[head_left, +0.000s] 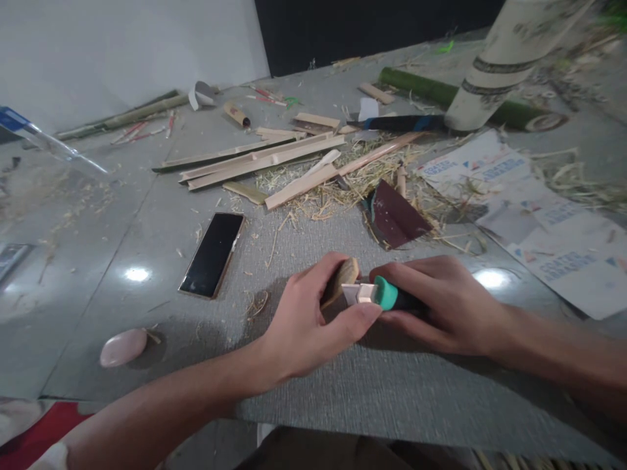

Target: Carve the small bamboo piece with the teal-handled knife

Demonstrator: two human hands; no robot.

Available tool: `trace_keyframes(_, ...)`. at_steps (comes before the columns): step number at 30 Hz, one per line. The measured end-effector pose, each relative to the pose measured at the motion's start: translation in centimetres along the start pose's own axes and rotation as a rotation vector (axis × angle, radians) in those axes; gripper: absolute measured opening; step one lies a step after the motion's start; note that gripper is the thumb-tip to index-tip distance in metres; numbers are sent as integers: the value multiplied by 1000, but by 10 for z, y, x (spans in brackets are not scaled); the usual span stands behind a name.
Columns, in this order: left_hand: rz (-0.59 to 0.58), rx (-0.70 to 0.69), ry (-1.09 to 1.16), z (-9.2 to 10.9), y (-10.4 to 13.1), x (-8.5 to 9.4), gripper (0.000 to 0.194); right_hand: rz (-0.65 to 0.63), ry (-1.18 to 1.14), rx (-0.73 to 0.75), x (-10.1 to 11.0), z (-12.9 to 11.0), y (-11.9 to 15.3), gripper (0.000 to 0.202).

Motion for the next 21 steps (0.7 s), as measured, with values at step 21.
trace_keyframes(21, 83, 12, 9, -15, -3, 9, 36, 12, 112, -110, -1, 10, 1, 30)
Point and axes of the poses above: each hand's wrist, its own y-axis away from the middle knuckle, its own x-axis out of the back of the hand, z = x × y, the point moved 8 cm from there along -y, towards the middle knuckle, and after that the axes turned 3 degrees about -y, right-handed, at the moved point
